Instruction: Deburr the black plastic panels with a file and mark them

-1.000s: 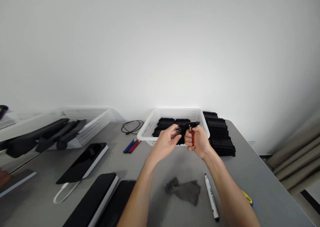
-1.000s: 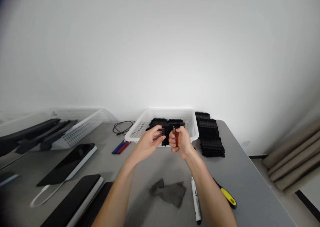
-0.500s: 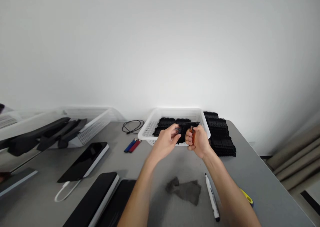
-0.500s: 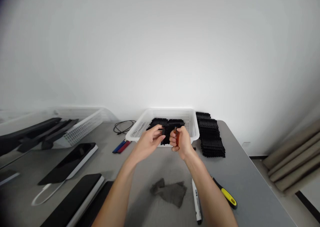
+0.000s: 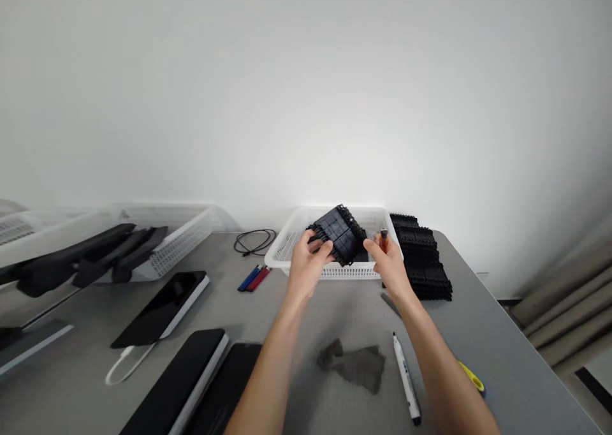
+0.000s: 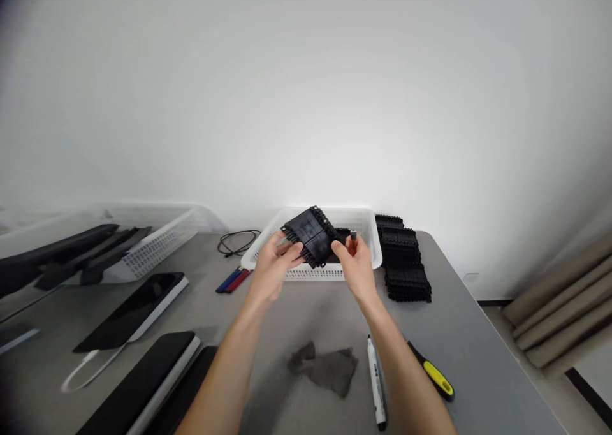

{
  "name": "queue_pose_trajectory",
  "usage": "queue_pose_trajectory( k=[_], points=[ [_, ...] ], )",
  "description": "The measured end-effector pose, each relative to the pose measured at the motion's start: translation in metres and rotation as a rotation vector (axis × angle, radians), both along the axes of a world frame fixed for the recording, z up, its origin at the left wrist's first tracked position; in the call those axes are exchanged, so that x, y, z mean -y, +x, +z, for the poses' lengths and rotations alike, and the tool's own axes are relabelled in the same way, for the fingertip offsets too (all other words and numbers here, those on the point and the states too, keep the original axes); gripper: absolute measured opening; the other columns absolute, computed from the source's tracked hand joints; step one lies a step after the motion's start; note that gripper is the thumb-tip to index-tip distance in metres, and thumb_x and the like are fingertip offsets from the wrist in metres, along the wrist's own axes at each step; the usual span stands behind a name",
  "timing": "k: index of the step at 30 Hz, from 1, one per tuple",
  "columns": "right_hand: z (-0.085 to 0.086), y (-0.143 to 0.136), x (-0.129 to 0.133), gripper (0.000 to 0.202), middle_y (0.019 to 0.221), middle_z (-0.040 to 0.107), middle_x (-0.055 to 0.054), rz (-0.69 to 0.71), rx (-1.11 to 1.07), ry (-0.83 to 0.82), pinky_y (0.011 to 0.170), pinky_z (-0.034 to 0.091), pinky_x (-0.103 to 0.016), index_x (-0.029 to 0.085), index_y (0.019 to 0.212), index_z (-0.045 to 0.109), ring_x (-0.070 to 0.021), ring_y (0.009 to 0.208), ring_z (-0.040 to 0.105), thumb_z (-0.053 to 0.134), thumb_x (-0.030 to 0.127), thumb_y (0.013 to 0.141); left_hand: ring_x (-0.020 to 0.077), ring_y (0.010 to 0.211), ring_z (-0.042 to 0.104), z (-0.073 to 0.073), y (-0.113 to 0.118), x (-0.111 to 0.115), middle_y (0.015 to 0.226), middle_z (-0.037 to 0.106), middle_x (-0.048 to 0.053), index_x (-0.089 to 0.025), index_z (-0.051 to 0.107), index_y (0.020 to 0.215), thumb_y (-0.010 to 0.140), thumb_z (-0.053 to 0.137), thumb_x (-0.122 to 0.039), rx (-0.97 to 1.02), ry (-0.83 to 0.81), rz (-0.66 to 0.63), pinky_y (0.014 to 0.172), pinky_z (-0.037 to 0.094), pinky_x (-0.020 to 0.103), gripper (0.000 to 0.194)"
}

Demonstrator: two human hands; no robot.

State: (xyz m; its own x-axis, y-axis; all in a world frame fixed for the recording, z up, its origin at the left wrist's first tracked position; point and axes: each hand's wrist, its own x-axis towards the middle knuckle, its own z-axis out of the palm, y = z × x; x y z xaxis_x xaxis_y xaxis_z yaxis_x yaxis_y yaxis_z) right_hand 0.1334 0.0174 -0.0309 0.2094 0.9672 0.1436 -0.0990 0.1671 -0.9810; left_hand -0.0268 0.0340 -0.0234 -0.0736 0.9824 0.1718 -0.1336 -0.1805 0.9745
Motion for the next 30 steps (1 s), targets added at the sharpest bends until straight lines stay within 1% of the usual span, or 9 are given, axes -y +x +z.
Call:
queue_pose_trajectory(
  k=[2,4,8,14,18,22,24,27,30],
  points=[
    [-0.007,0.001,-0.006,0.037,0.071,0.039,0.005,-0.082,0.066,0.026,0.046,0.033,-0.022,0.023,0.077,0.042,-0.0102,0.06,0.038,0.071,0.043,0.069,0.0209,0.092,0.067,0.0,0.003,0.001,0.097,0.067,0.005,-0.02,0.048,0.103,0.067,0.071,-0.023,0.171,-0.064,-0.019,0.081,0.057,0.039,0.043],
    [-0.014,0.0,-0.011,0.037,0.073,0.04,0.005,-0.051,0.059,0.015,0.045,0.037,-0.023,0.024,0.081,0.041,-0.0108,0.059,0.041,0.07,0.044,0.07,0.0197,0.093,0.066,0.0,0.006,0.003,0.098,0.066,0.003,-0.021,0.046,0.104,0.06,0.076,-0.017,0.261,-0.09,-0.059,0.081,0.057,0.039,0.053],
    [-0.02,-0.001,-0.018,0.035,0.072,0.038,0.006,-0.04,-0.017,0.019,0.04,0.037,-0.023,0.025,0.084,0.039,-0.0096,0.053,0.04,0.068,0.039,0.071,0.0176,0.087,0.066,-0.001,0.01,0.004,0.096,0.066,0.0,-0.024,0.048,0.108,0.052,0.082,-0.013,0.265,-0.096,-0.149,0.078,0.058,0.037,0.067],
    [-0.021,0.015,-0.023,0.028,0.075,0.042,0.005,-0.159,0.011,0.168,0.05,0.04,-0.025,0.024,0.082,0.041,-0.0107,0.059,0.041,0.065,0.028,0.07,0.018,0.079,0.065,0.003,0.001,0.002,0.09,0.069,0.005,-0.015,0.067,0.093,0.066,0.076,-0.041,0.071,-0.097,-0.145,0.075,0.058,0.035,0.039],
    [-0.017,0.024,-0.02,0.023,0.077,0.045,0.003,-0.158,0.177,0.214,0.067,0.043,-0.031,0.023,0.083,0.043,-0.0142,0.069,0.046,0.062,0.029,0.073,0.0162,0.067,0.063,0.003,-0.008,0.001,0.072,0.067,0.002,-0.014,0.069,0.085,0.061,0.077,-0.035,-0.113,-0.112,0.004,0.062,0.056,0.03,0.033],
    [-0.001,0.023,-0.002,0.026,0.09,0.048,-0.003,-0.305,0.334,0.203,0.077,0.041,-0.034,0.023,0.085,0.047,-0.0195,0.086,0.046,0.062,0.044,0.078,0.0167,0.063,0.064,0.0,-0.011,-0.001,0.066,0.067,0.0,-0.017,0.064,0.093,0.065,0.072,-0.034,-0.134,-0.067,-0.021,0.06,0.054,0.029,0.034],
    [0.007,0.019,0.007,0.029,0.083,0.047,-0.002,-0.208,0.301,0.153,0.067,0.039,-0.03,0.023,0.081,0.046,-0.0182,0.079,0.044,0.056,0.051,0.083,0.0164,0.062,0.065,-0.002,-0.011,-0.003,0.066,0.067,-0.001,-0.019,0.06,0.094,0.068,0.07,-0.033,-0.137,-0.033,-0.054,0.061,0.054,0.029,0.031],
    [0.013,0.006,0.016,0.036,0.068,0.039,0.001,0.182,0.101,-0.032,0.048,0.024,-0.024,0.023,0.075,0.041,-0.0133,0.059,0.032,0.042,0.057,0.086,0.015,0.056,0.064,-0.004,-0.01,-0.004,0.068,0.068,-0.001,-0.019,0.054,0.096,0.073,0.066,-0.031,-0.207,0.041,-0.076,0.059,0.053,0.028,0.029],
    [0.012,-0.008,0.016,0.032,0.063,0.033,0.003,0.494,-0.095,-0.21,0.045,0.011,-0.022,0.022,0.073,0.039,-0.0108,0.053,0.024,0.042,0.054,0.08,0.0143,0.056,0.063,-0.003,-0.008,-0.002,0.07,0.069,0.0,-0.02,0.052,0.096,0.078,0.062,-0.03,-0.325,0.136,-0.095,0.056,0.049,0.025,0.023]
  ],
)
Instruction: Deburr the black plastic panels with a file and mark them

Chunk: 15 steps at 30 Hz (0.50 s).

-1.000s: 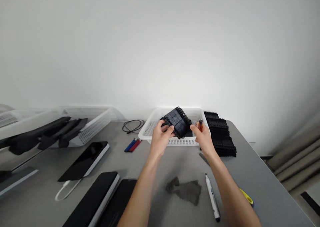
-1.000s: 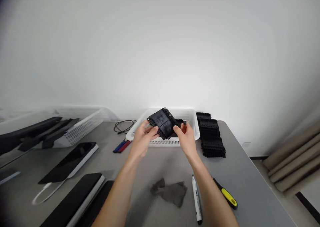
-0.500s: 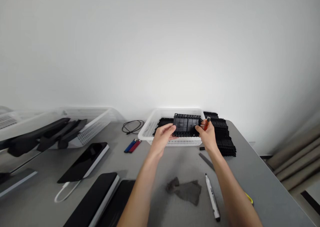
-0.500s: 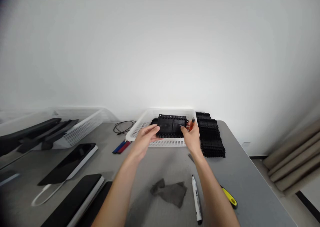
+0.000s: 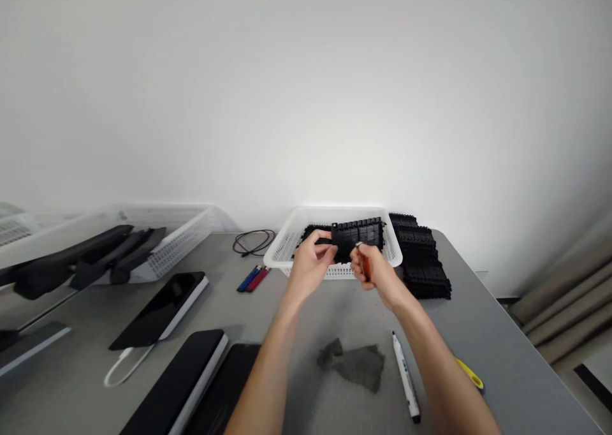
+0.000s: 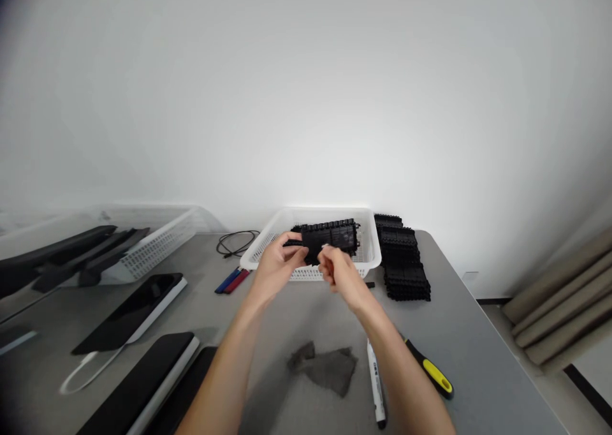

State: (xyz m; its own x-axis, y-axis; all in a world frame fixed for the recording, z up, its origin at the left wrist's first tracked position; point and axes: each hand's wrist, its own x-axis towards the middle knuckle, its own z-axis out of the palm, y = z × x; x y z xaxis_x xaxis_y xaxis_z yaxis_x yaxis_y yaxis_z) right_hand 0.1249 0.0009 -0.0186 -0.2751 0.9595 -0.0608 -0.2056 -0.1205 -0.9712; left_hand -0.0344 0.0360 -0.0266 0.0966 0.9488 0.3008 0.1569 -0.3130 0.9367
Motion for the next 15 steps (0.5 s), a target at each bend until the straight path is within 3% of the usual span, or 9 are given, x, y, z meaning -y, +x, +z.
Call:
queue_pose_trajectory(
  k=[4,15],
  points=[
    [0.0,-0.01,-0.001,0.026,0.062,0.027,0.004,0.168,-0.123,-0.125,0.045,0.01,-0.022,0.022,0.067,0.037,-0.0105,0.054,0.022,0.042,0.047,0.069,0.0152,0.065,0.066,0.004,0.005,0.007,0.077,0.071,0.002,-0.02,0.052,0.095,0.083,0.058,-0.029,-0.093,0.076,-0.051,0.06,0.048,0.024,0.016],
    [0.0,0.002,-0.006,0.02,0.06,0.025,0.004,0.262,-0.259,-0.301,0.044,0.009,-0.02,0.021,0.064,0.036,-0.01,0.052,0.019,0.039,0.041,0.067,0.0171,0.07,0.069,0.009,0.013,0.014,0.073,0.07,0.001,-0.02,0.053,0.093,0.084,0.053,-0.026,-0.16,0.097,-0.107,0.064,0.049,0.025,0.01]
  ],
)
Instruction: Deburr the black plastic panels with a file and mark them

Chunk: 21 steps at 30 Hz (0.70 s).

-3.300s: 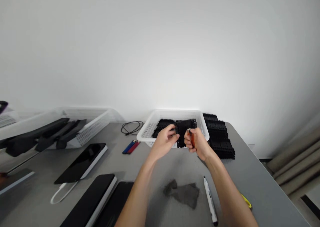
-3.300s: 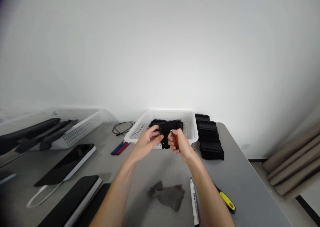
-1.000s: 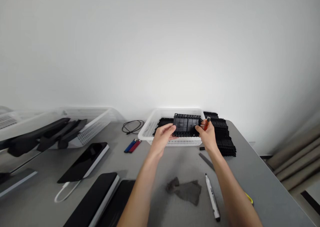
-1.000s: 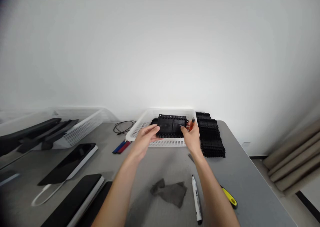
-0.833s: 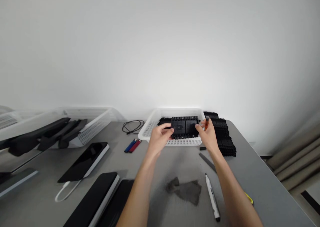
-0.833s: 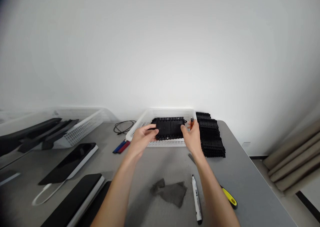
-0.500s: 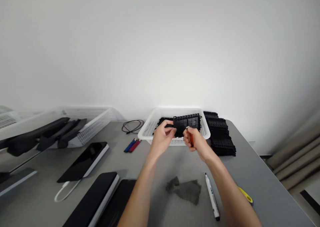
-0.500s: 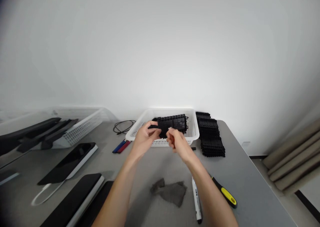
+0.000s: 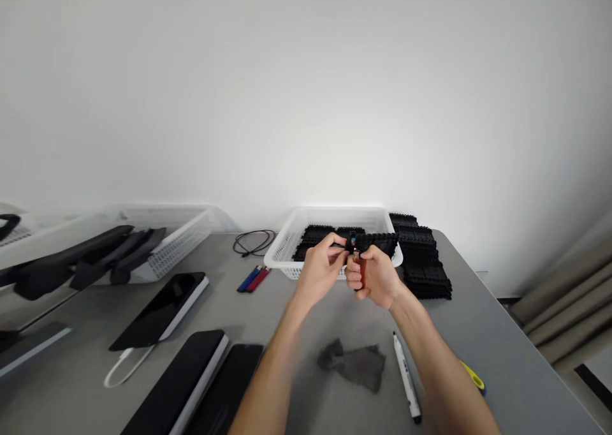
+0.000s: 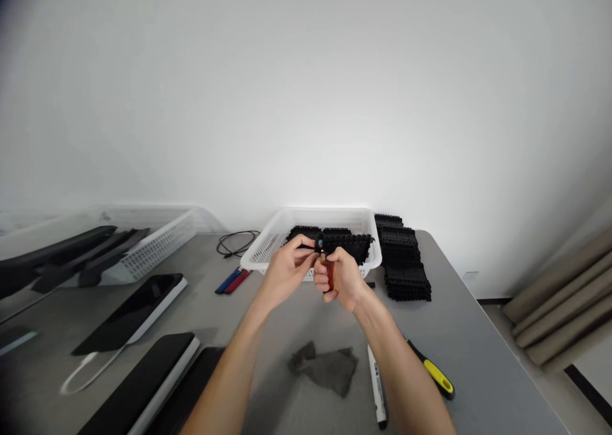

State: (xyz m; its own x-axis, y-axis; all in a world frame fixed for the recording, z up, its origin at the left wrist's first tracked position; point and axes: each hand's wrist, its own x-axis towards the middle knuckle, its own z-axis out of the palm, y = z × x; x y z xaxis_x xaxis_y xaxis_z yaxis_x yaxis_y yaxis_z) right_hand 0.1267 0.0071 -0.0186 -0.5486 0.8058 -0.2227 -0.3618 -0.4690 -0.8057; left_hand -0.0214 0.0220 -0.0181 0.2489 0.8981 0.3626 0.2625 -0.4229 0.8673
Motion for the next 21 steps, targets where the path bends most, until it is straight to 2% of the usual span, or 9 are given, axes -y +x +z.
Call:
queue_pose_trajectory(
  k=[9,16,21],
  points=[
    [0.004,0.018,-0.007,0.02,0.059,0.024,0.005,-0.04,-0.086,-0.067,0.044,0.007,-0.019,0.022,0.065,0.033,-0.01,0.051,0.019,0.043,0.04,0.063,0.014,0.06,0.062,0.004,-0.01,-0.002,0.069,0.067,-0.001,-0.02,0.055,0.089,0.081,0.058,-0.03,-0.028,0.043,0.146,0.057,0.044,0.023,0.013],
    [0.006,0.038,-0.011,0.02,0.06,0.025,0.004,-0.13,-0.121,-0.079,0.045,0.009,-0.02,0.022,0.065,0.032,-0.0104,0.052,0.019,0.044,0.038,0.063,0.0116,0.052,0.054,0.005,-0.019,-0.002,0.065,0.065,-0.002,-0.021,0.052,0.089,0.08,0.058,-0.032,0.0,0.023,0.166,0.053,0.04,0.022,0.015],
    [0.005,0.046,-0.012,0.021,0.06,0.025,0.004,-0.152,-0.146,-0.064,0.046,0.009,-0.021,0.022,0.066,0.032,-0.0106,0.052,0.019,0.045,0.039,0.065,0.0121,0.053,0.055,0.006,-0.019,-0.001,0.063,0.064,-0.003,-0.021,0.053,0.088,0.08,0.058,-0.032,0.001,0.009,0.169,0.055,0.041,0.023,0.014]
  ],
)
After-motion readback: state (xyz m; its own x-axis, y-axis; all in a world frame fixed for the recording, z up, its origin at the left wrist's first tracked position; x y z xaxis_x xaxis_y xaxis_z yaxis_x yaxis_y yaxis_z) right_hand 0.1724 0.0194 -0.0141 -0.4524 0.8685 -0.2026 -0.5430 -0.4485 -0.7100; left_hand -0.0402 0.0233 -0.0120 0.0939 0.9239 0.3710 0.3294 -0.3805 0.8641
